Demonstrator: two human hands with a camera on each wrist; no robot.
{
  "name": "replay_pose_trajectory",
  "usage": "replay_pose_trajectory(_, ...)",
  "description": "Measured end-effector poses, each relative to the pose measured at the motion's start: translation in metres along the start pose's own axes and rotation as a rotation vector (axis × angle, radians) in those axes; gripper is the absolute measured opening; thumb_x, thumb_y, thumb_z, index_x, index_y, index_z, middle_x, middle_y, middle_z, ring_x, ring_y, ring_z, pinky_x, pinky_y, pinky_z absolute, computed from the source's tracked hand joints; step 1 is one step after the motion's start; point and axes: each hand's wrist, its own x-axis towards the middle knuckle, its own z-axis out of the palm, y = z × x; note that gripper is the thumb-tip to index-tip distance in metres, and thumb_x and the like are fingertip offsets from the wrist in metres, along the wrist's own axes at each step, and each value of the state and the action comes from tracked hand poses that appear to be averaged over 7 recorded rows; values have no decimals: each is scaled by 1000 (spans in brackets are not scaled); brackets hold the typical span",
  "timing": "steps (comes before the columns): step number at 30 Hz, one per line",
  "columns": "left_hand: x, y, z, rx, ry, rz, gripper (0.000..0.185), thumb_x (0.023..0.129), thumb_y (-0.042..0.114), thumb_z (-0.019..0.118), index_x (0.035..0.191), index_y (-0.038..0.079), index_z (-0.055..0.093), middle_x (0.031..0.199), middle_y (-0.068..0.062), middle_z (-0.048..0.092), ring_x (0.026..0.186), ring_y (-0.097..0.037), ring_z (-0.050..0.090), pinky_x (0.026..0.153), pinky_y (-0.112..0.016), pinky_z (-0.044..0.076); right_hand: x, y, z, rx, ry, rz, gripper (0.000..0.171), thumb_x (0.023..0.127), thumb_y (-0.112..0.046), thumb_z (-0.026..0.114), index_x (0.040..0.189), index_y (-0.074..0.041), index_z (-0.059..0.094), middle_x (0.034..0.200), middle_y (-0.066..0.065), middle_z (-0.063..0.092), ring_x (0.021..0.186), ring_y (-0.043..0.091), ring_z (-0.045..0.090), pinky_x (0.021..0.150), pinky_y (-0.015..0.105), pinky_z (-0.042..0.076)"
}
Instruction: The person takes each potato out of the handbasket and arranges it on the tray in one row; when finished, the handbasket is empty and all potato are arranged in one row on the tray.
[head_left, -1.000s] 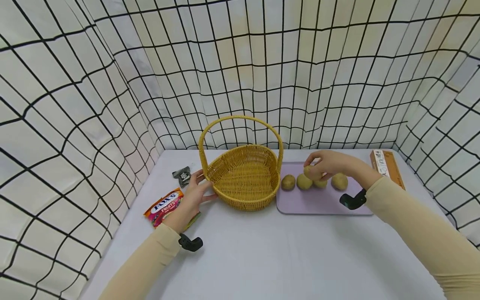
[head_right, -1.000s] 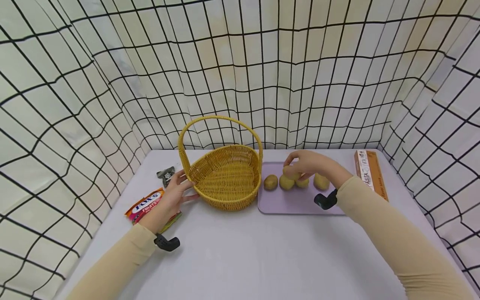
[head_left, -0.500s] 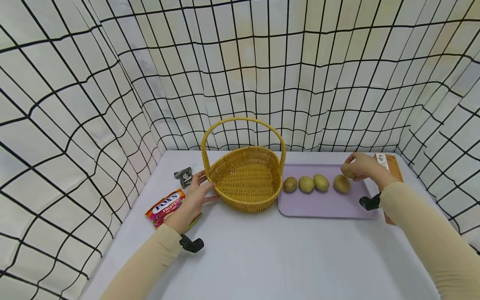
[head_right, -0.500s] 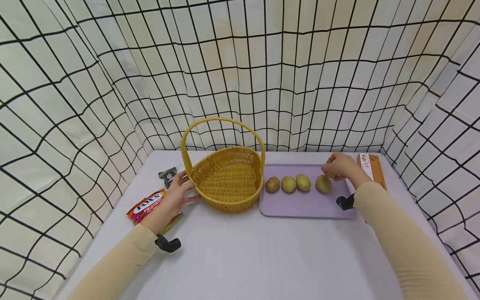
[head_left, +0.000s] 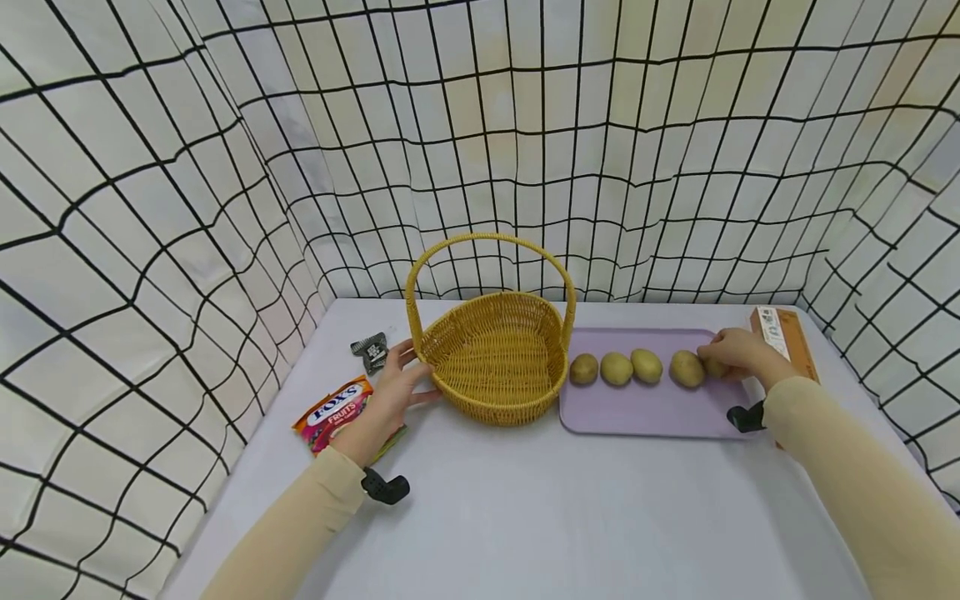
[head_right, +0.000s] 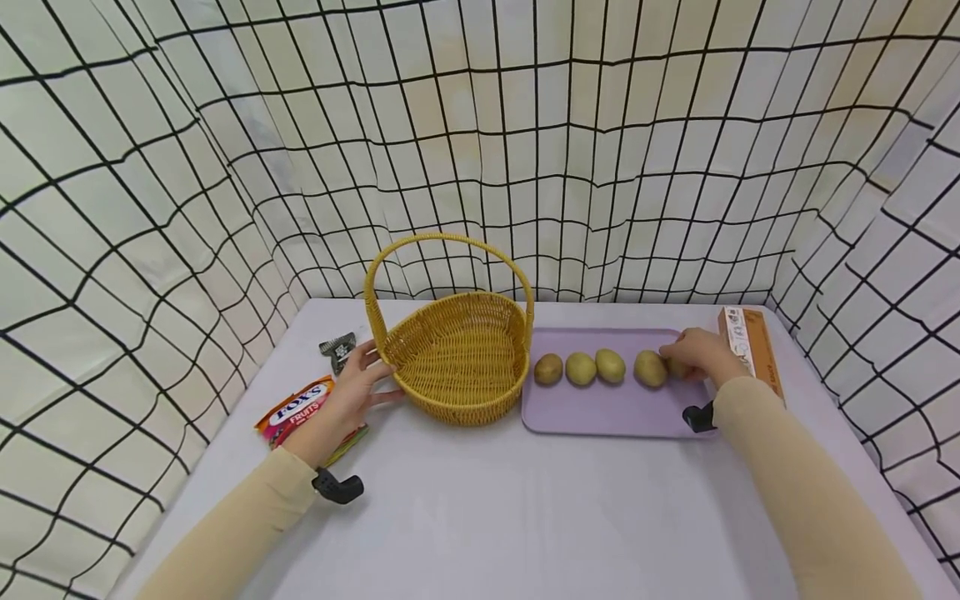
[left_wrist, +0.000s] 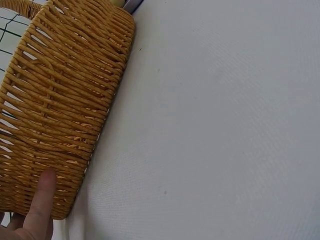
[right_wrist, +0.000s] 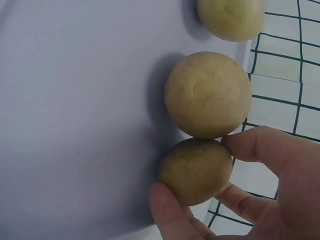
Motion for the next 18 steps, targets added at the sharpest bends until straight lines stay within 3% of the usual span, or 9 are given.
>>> replay_pose_trajectory(9, 1, 1, -2, 4, -3, 10, 80, 99, 5, 54, 165, 17, 11, 171, -12, 15, 145, -38, 42, 104, -53, 58, -5, -8, 6, -53, -51, -34, 61, 104, -30, 50, 131, 24, 43, 114, 33, 55, 90, 26, 64, 76, 35, 67)
replay_pose_trajectory(18, 7, 3, -9, -33, -47, 2, 80, 100, 5, 55, 166, 17, 10, 171, -13, 14, 147, -38, 39, 109, -56, 53, -6, -17, 5, -139, -1, -26, 64, 103, -36, 52, 130, 21, 46, 99, 23, 60, 81, 26, 63, 71, 35, 65)
